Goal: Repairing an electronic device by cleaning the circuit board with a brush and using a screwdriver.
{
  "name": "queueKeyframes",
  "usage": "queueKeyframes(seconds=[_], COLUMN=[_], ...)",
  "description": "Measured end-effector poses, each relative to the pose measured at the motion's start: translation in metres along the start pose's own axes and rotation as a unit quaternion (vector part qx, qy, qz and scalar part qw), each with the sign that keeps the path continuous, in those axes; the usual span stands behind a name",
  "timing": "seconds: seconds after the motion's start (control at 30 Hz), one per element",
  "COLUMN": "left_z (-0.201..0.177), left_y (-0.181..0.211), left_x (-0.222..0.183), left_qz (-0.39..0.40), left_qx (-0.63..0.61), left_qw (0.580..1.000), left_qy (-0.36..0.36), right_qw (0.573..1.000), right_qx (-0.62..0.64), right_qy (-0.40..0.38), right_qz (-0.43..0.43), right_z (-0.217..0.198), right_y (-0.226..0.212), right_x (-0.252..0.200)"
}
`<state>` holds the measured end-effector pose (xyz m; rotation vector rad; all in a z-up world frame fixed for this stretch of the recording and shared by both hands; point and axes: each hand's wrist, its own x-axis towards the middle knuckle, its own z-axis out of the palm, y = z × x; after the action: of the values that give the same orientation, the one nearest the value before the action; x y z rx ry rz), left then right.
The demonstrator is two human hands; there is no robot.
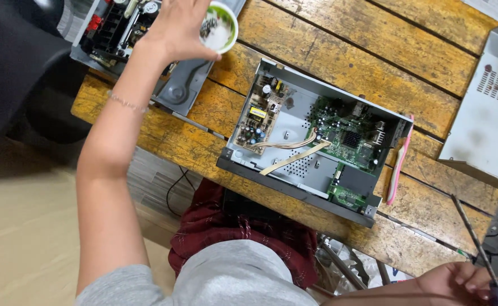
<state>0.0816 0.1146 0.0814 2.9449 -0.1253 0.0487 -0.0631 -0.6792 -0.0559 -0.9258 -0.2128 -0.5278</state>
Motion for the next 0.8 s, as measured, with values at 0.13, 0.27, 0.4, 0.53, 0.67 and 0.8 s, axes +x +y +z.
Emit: queueKeyframes(seconds=[0.13,0.27,0.4,0.53,0.67,0.8], left_z=[-0.002,0.007,0.011,0.004,0.015,0.031], left_y=[0.008,0.012,0.011,0.026,0.036,0.046], left_x=[-0.03,-0.053,-0.062,-0.071,-0.085,-0.096], left_qz=[-0.042,-0.043,-0.039,-0.049,-0.011,-0.004], left_qx=[-0.019,-0.002,0.004,-0.003,-0.008,-0.02], left_qw=[0.997,0.997,0.998,0.996,0.998,0.999], left_qy=[-0.055,-0.06,-0.039,-0.08,-0.06,-0.045], right_qw=[1.0,0.999,0.996,0.991,0.985,0.984], right_qx=[-0.019,-0.001,0.035,0.086,0.042,0.018], right_qy=[-0.001,0.005,0.014,0.035,0.153,0.172], right_qz=[0.022,0.051,0.08,0.093,0.06,0.049], right_z=[0.021,0.034,0.037,0.06,0.151,0.186], right_y=[0.007,0.013,0.015,0.017,0.015,0.015], right_x=[-0.006,-0.004,-0.004,-0.01,-0.007,-0.005])
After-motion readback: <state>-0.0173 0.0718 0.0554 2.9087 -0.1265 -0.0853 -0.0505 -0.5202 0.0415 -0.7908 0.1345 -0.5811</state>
